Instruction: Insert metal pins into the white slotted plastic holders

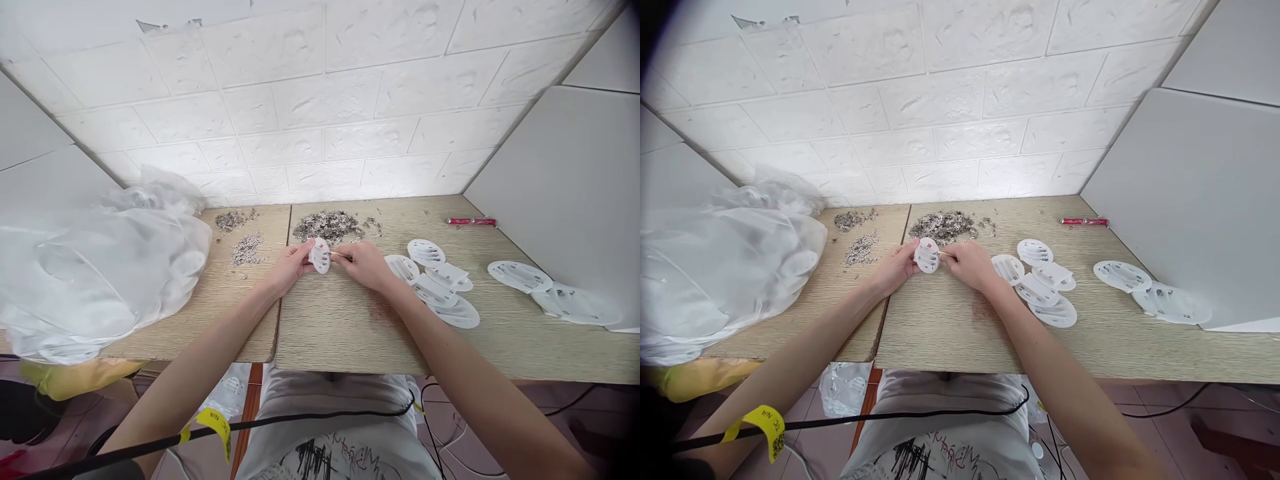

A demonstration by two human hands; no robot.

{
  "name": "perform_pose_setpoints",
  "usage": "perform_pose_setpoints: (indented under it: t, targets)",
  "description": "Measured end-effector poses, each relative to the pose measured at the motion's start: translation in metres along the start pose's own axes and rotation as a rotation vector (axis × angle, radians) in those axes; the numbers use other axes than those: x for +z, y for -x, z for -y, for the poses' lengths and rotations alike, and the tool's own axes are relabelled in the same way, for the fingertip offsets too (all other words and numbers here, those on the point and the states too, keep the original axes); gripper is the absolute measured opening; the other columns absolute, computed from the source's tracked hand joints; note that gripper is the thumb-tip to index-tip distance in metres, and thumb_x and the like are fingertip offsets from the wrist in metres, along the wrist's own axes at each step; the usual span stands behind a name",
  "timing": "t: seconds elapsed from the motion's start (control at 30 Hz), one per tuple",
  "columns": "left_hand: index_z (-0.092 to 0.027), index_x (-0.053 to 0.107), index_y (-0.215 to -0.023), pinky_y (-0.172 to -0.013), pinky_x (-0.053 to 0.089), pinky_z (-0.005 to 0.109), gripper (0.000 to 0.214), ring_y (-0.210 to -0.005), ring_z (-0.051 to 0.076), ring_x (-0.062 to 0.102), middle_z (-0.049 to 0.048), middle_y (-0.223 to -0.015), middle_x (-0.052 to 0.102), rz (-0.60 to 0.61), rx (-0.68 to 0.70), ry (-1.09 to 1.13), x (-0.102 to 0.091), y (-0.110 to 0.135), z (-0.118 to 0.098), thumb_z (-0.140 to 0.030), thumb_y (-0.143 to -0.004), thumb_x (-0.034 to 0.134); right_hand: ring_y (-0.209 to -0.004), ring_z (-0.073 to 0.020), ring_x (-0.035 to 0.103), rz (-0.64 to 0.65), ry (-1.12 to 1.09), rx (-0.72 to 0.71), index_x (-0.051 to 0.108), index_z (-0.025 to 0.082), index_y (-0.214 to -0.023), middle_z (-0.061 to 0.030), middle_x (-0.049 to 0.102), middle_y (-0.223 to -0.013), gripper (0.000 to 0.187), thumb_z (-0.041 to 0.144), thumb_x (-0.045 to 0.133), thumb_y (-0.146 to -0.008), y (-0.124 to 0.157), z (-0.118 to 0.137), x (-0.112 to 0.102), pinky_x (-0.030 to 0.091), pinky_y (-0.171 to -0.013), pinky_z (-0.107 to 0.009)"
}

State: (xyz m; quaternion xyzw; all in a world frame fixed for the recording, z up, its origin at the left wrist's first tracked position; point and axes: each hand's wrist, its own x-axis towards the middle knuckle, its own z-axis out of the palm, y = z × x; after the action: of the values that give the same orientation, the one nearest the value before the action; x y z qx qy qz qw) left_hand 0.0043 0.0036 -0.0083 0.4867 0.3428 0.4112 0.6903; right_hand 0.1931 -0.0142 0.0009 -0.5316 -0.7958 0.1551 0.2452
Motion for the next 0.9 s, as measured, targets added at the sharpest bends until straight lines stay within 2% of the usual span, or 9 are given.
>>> perform_pose_setpoints:
  t: [0.33,0.53,0.73,0.9]
  targets:
    - [-0.011,0.072,-0.081,-0.085,0.053,0.04,0.043,-0.082,0.02,0.065,0.0097,-0.084,0.071,0.019,0.032,-0.087,0.004,0.002,0.001,-0.054,-0.075,0.069,-0.07,-0.0195,0.059,0.052,0.24,-0.028,0.074,0.019,-0.094,-0.0084,0.073,-0.084,0.031,0.027,0.044,-0.093,0.0,0.002,0.002,0.025,-0.059,-0.028]
    - [-0.013,0.071,-0.077,-0.081,0.053,0.035,0.039,-0.083,0.018,0.063,0.0077,-0.085,0.069,0.031,0.066,-0.173,0.007,0.004,0.002,-0.051,-0.078,0.066,-0.066,-0.0184,0.056,0.081,0.299,-0.031,0.071,0.016,-0.083,-0.0095,0.07,-0.076,0.034,0.027,0.042,-0.094,0.0,0.007,0.003,0.022,-0.058,-0.028]
    - [-0.012,0.072,-0.083,-0.085,0.051,0.039,0.038,-0.086,0.02,0.064,0.0103,-0.09,0.07,0.02,0.015,-0.057,0.005,0.002,-0.002,-0.049,-0.077,0.068,-0.06,-0.0155,0.05,0.075,0.173,0.026,0.067,0.018,-0.076,-0.0043,0.067,-0.07,0.031,0.031,0.044,-0.092,0.0,0.002,-0.005,0.023,-0.056,-0.027]
    - [-0.012,0.071,-0.09,-0.088,0.049,0.037,0.036,-0.093,0.022,0.063,0.0116,-0.096,0.07,-0.035,0.009,0.055,0.001,-0.001,-0.005,-0.045,-0.077,0.07,-0.061,-0.0162,0.05,0.053,0.218,0.114,0.065,0.019,-0.074,-0.0037,0.066,-0.07,0.031,0.034,0.044,-0.093,0.0,-0.005,-0.01,0.024,-0.056,-0.027]
